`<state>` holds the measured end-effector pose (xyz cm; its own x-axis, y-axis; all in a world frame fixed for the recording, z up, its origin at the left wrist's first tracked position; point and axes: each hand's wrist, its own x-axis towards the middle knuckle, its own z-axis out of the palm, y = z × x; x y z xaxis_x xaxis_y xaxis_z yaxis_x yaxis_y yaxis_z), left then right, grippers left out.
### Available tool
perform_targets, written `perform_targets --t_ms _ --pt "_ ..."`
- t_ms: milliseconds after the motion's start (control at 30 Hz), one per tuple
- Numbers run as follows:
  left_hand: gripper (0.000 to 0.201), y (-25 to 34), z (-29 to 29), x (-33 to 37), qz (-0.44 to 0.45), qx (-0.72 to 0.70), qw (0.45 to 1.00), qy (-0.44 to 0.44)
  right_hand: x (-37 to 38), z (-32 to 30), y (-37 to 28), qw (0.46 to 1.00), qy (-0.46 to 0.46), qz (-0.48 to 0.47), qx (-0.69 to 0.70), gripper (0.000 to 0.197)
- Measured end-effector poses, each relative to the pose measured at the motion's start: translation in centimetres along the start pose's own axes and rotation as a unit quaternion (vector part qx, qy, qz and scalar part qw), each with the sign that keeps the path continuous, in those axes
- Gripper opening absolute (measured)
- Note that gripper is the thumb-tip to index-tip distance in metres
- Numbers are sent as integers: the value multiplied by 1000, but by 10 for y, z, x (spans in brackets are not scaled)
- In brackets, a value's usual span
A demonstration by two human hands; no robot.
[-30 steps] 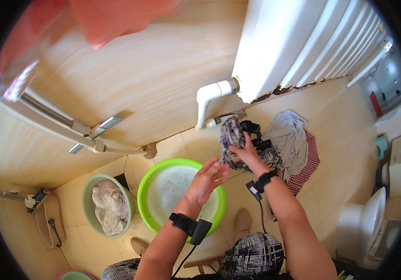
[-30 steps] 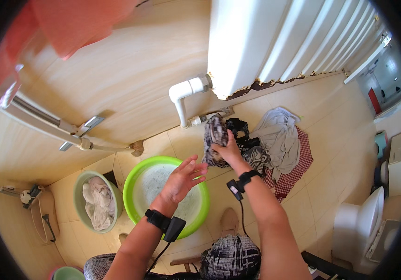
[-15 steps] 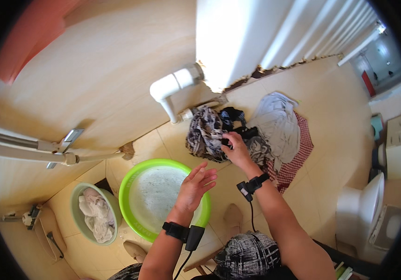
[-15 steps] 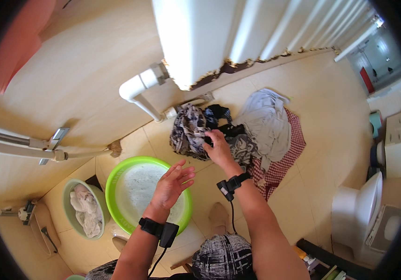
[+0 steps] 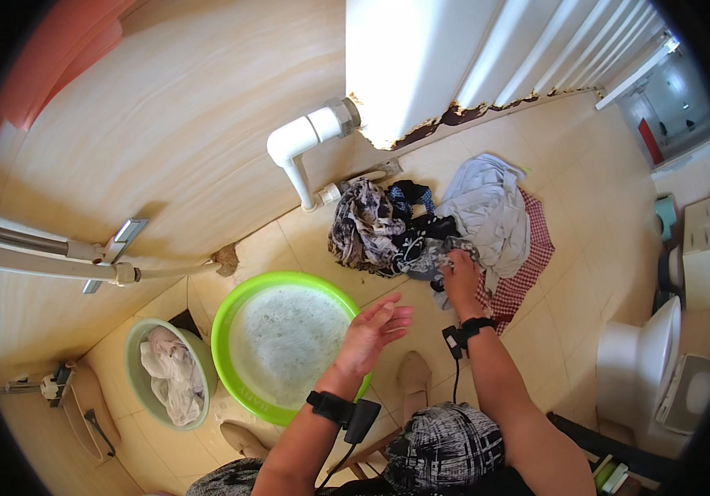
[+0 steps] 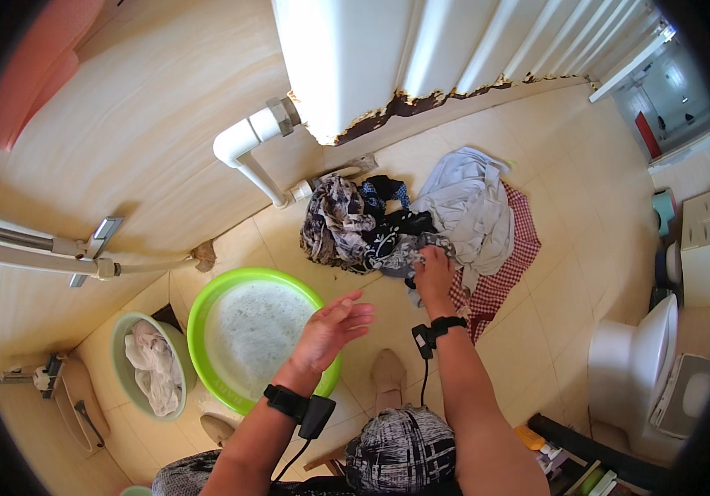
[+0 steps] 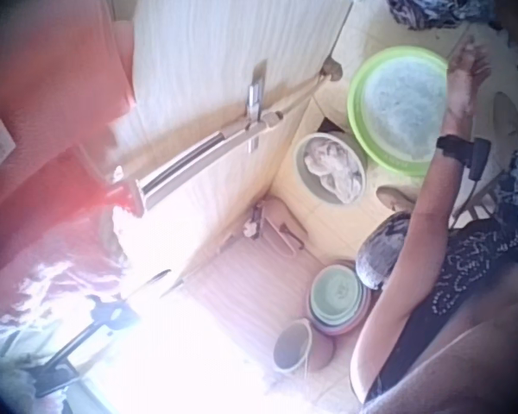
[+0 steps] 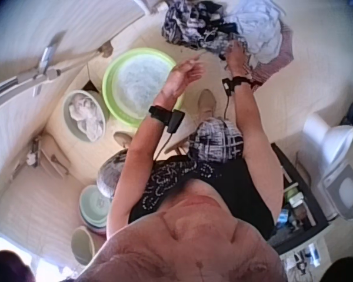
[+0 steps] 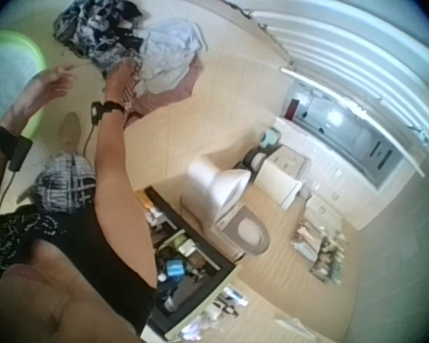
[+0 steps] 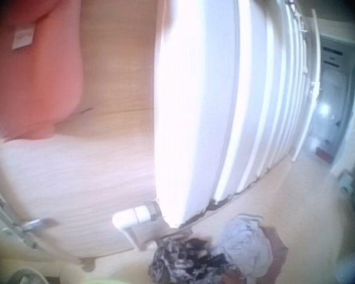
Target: The person washes clothes by hand in a green bucket filled with soapy water, scrubbing and squeezing a patterned garment and a black piece of clothing.
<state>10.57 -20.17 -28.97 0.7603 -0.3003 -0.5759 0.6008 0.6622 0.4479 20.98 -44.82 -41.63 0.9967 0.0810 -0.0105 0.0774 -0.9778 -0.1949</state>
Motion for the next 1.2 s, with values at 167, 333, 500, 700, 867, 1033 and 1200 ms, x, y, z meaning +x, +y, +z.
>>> perform_targets --t_ms 167,333,500,700,867,1033,1200 --pt "44 12 -11 -19 28 4 999 26 11 -43 -9 840 112 93 522 16" --pt "39 40 2 -55 95 56 993 52 10 -194 -87 586 17 68 807 14" --pt "49 79 35 -106 172 91 981 15 -5 -305 -147 606 -77 -72 788 31" --pt "72 103 84 -178 375 218 898 -80 -46 -405 -224 590 -207 -142 767 32" --pt "41 105 53 -211 449 84 889 -30 -83 -406 -270 601 -238 -143 750 32" --pt "37 99 -21 -241 481 -111 870 -2 -120 -354 -277 630 -286 -122 712 49" --pt "31 87 -43 -240 356 -194 911 71 -142 -317 -280 877 -93 -436 179 42"
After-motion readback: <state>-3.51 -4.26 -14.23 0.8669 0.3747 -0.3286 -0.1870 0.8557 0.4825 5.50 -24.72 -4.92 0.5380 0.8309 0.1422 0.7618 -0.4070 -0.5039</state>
